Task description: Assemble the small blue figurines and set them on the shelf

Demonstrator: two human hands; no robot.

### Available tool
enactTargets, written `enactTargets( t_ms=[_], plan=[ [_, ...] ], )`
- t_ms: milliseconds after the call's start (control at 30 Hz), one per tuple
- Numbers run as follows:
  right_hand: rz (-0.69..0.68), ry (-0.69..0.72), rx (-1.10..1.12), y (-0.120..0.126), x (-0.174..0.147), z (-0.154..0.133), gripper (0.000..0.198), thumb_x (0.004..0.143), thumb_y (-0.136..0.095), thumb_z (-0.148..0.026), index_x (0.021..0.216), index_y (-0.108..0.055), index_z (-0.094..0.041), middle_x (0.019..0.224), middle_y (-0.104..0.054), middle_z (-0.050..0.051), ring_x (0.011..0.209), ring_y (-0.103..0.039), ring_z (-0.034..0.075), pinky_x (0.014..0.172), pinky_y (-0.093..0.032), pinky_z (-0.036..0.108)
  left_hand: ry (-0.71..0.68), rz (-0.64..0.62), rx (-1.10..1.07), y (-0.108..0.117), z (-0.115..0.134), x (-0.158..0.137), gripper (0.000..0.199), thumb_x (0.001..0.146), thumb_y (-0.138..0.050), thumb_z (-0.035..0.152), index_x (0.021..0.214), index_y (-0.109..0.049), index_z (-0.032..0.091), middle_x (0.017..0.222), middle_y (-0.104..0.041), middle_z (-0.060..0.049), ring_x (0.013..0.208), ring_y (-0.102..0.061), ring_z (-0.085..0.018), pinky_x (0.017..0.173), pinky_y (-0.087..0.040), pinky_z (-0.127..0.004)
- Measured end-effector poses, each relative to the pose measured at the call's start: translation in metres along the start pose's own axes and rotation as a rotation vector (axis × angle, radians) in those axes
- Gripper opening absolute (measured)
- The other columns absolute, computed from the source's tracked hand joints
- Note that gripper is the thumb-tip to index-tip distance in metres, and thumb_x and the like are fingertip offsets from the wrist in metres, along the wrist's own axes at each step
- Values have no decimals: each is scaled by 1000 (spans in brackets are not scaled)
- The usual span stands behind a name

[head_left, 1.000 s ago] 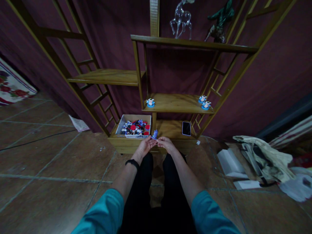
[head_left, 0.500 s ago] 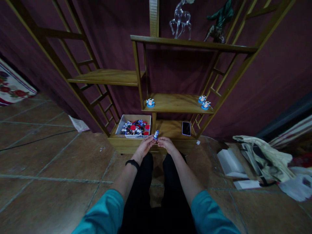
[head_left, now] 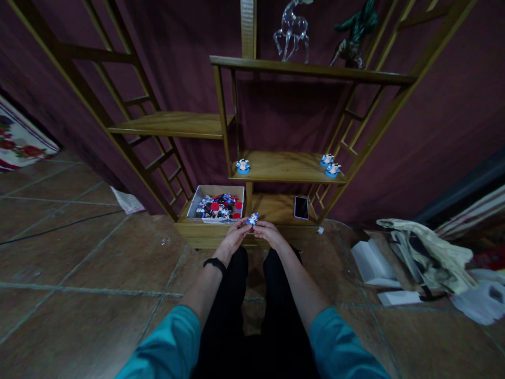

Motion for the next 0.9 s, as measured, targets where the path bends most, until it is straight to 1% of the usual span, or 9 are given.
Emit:
enactTargets(
  t_ms=[200,467,633,800,900],
  plan=[
    [17,9,-8,0,0,-1,30,58,-77,-30,84,-67,-19,74,-67,1,67,-59,11,70,-49,28,7,6,-14,-1,1,-1,42,60,-72,0,99,-64,15,86,-68,-4,81,-63,-11,83,-45,-25],
    [-6,32,1,-1,3,1,29,58,-77,-30,84,-68,-19,74,-66,1,66,-58,11,71,-48,28,-3,-21,-27,2,-1,3,31,67,-70,5,96,-64,13,91,-69,-6,85,-63,-13,88,-45,-29],
    [5,35,26,-1,2,1,31,56,-78,-30,83,-68,-18,73,-66,1,64,-58,10,70,-48,27,-1,-8,-31,3,-1,2,31,66,-70,4,95,-64,14,89,-69,-5,84,-63,-12,88,-45,-28],
    [-37,45,25,-4,0,-3,32,56,-78,-31,84,-69,-18,80,-68,2,69,-59,11,71,-48,27,-4,4,-10,1,0,1,35,63,-71,1,95,-65,14,84,-69,-4,79,-63,-10,85,-44,-25],
    [-36,47,31,-4,0,-3,32,56,-78,-31,84,-69,-18,81,-68,2,70,-59,11,71,-48,26,9,-10,-5,0,0,1,35,63,-71,1,95,-66,13,86,-69,-5,80,-63,-11,85,-44,-24]
  ],
)
Point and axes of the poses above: each hand's wrist, its own x-axis towards the middle knuckle, its own y-axis out of the back of the hand, z = x × y, the point moved 5 cm from there along x, towards the middle knuckle
